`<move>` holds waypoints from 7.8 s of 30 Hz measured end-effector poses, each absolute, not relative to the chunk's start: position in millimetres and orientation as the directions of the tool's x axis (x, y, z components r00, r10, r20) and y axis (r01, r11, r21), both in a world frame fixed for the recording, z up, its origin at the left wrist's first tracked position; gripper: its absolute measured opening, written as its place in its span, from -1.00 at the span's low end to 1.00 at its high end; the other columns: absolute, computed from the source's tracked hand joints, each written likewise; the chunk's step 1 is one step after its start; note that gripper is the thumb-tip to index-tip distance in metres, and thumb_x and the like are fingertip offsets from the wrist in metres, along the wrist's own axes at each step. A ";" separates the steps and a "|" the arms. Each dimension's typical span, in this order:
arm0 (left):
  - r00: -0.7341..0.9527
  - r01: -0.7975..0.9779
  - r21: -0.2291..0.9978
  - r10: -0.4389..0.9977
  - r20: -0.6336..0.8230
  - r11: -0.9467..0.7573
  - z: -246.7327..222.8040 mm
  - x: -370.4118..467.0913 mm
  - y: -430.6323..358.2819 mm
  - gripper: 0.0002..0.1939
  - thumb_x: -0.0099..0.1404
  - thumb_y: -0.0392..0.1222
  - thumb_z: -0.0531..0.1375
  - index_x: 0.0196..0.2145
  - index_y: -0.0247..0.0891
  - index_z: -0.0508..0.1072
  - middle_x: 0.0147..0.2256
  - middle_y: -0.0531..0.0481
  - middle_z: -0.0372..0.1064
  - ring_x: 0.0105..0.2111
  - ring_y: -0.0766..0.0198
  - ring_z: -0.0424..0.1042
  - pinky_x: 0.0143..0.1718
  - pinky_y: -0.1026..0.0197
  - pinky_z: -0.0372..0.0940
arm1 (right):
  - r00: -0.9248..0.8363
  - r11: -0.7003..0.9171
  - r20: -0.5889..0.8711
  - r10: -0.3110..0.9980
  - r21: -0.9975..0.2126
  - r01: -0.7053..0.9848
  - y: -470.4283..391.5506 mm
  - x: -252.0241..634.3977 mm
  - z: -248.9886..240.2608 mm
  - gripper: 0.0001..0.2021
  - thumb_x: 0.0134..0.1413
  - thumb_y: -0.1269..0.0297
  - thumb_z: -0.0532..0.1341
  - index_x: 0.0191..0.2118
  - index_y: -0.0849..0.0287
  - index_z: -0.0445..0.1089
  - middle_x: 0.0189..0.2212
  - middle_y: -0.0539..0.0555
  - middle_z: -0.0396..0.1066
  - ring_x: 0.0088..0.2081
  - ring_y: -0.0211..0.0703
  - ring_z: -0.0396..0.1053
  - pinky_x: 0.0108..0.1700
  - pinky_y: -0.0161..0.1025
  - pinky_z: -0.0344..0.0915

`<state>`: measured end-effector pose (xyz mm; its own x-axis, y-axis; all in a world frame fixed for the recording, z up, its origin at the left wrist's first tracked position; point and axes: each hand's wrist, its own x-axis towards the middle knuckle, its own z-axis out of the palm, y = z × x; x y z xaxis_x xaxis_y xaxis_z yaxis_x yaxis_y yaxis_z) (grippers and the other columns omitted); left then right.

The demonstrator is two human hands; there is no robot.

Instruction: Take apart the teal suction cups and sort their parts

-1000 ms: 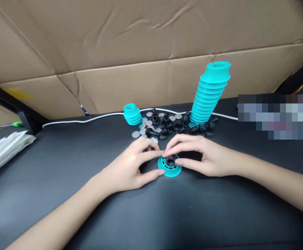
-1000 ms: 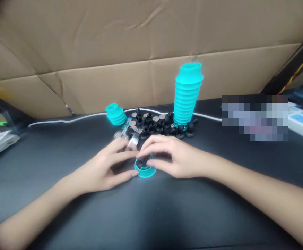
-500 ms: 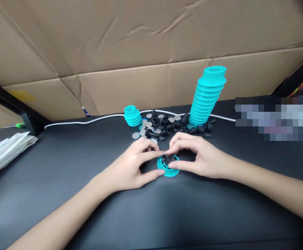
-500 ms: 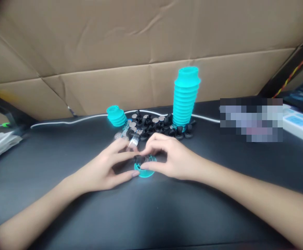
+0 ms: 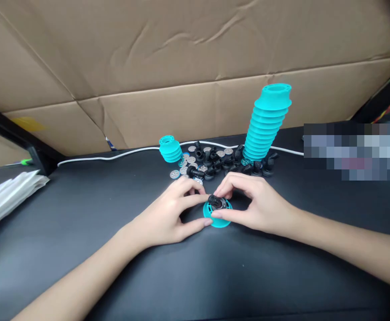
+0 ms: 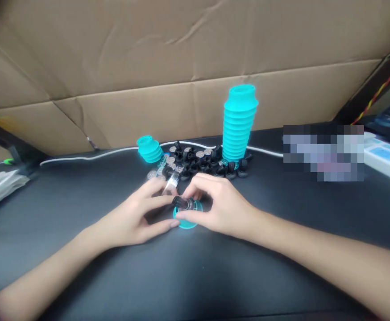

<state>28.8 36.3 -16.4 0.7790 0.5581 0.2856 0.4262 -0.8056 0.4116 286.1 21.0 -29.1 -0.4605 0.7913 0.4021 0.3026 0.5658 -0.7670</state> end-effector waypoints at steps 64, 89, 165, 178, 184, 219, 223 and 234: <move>0.778 0.407 0.390 0.537 0.326 -0.826 -25.3 25.7 40.9 -0.67 0.44 -0.10 0.33 0.09 -0.27 0.58 -0.03 -0.18 0.41 -0.04 0.08 0.40 0.07 0.04 0.38 | -0.716 0.839 0.473 0.514 -0.450 0.305 32.5 301.7 -35.5 -0.62 0.47 0.28 0.22 0.31 0.11 0.39 -0.10 0.14 0.43 -0.11 -0.13 0.43 0.02 -0.16 0.49; 0.780 0.412 0.392 0.541 0.315 -0.822 -22.1 27.7 38.9 -0.67 0.43 -0.11 0.34 0.11 -0.22 0.57 -0.02 -0.17 0.41 -0.04 0.09 0.41 0.08 0.04 0.39 | -0.656 0.795 0.502 0.563 -0.547 0.263 29.9 297.6 -31.6 -0.67 0.40 0.29 0.30 0.21 0.12 0.45 -0.15 0.12 0.42 -0.20 -0.17 0.45 -0.06 -0.20 0.52; 0.787 0.400 0.374 0.523 0.328 -0.837 -25.0 23.7 39.7 -0.65 0.45 -0.10 0.33 0.12 -0.27 0.59 0.09 -0.27 0.36 0.11 0.00 0.38 0.19 -0.05 0.37 | -0.744 0.624 0.318 0.588 -0.763 0.166 35.2 297.6 -30.8 -0.66 0.51 0.32 0.15 0.28 0.02 0.43 -0.13 0.07 0.34 -0.15 -0.20 0.38 -0.06 -0.22 0.40; 0.792 0.392 0.383 0.519 0.323 -0.836 -25.5 24.6 41.4 -0.62 0.43 -0.10 0.35 0.16 -0.20 0.58 0.09 -0.24 0.38 0.11 0.01 0.39 0.20 -0.07 0.34 | -0.569 0.570 0.346 0.746 -0.774 0.276 34.6 291.3 -36.0 -0.76 0.26 0.18 0.43 -0.16 0.13 0.37 -0.30 -0.06 0.28 -0.37 -0.31 0.30 -0.32 -0.36 0.37; 0.792 0.388 0.384 0.516 0.326 -0.838 -24.6 24.9 40.8 -0.60 0.43 -0.09 0.35 0.17 -0.20 0.57 0.09 -0.24 0.37 0.11 0.01 0.38 0.21 -0.08 0.35 | -0.754 0.812 0.386 0.532 -0.484 0.325 38.1 309.2 -26.2 -0.80 0.47 0.25 0.21 0.11 0.12 0.41 -0.08 0.11 0.35 -0.19 -0.20 0.41 -0.14 -0.26 0.41; 0.790 0.411 0.372 0.528 0.311 -0.833 -24.3 26.2 39.2 -0.68 0.43 -0.07 0.35 0.08 -0.20 0.62 0.06 -0.23 0.37 0.07 0.00 0.37 0.17 -0.08 0.35 | -0.670 0.784 0.517 0.532 -0.600 0.159 36.9 293.4 -30.5 -0.80 0.43 0.35 0.26 0.07 0.13 0.56 -0.18 0.09 0.35 -0.17 -0.18 0.38 -0.12 -0.22 0.41; 0.790 0.403 0.377 0.525 0.317 -0.834 -24.1 27.4 39.7 -0.70 0.43 -0.07 0.35 0.06 -0.19 0.63 0.06 -0.23 0.38 0.08 0.00 0.39 0.19 -0.09 0.36 | -0.617 0.794 0.534 0.577 -0.545 0.270 35.8 288.6 -30.7 -0.84 0.40 0.25 0.32 -0.01 0.17 0.53 -0.29 0.03 0.33 -0.27 -0.19 0.34 -0.19 -0.24 0.37; 0.793 0.391 0.365 0.511 0.332 -0.845 -22.6 27.8 39.5 -0.61 0.43 -0.09 0.35 0.17 -0.16 0.58 0.08 -0.25 0.39 0.10 -0.03 0.39 0.20 -0.14 0.37 | -0.773 0.900 0.463 0.435 -0.243 0.361 42.8 310.0 -19.7 -0.73 0.47 0.12 0.20 0.08 0.18 0.45 -0.11 0.20 0.43 -0.15 -0.05 0.40 -0.12 -0.14 0.39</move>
<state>27.8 39.5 -22.6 0.7928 0.5109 0.3323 0.3915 -0.8447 0.3649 310.0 42.8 -19.7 -0.7727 0.4348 0.4625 0.3610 0.9003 -0.2433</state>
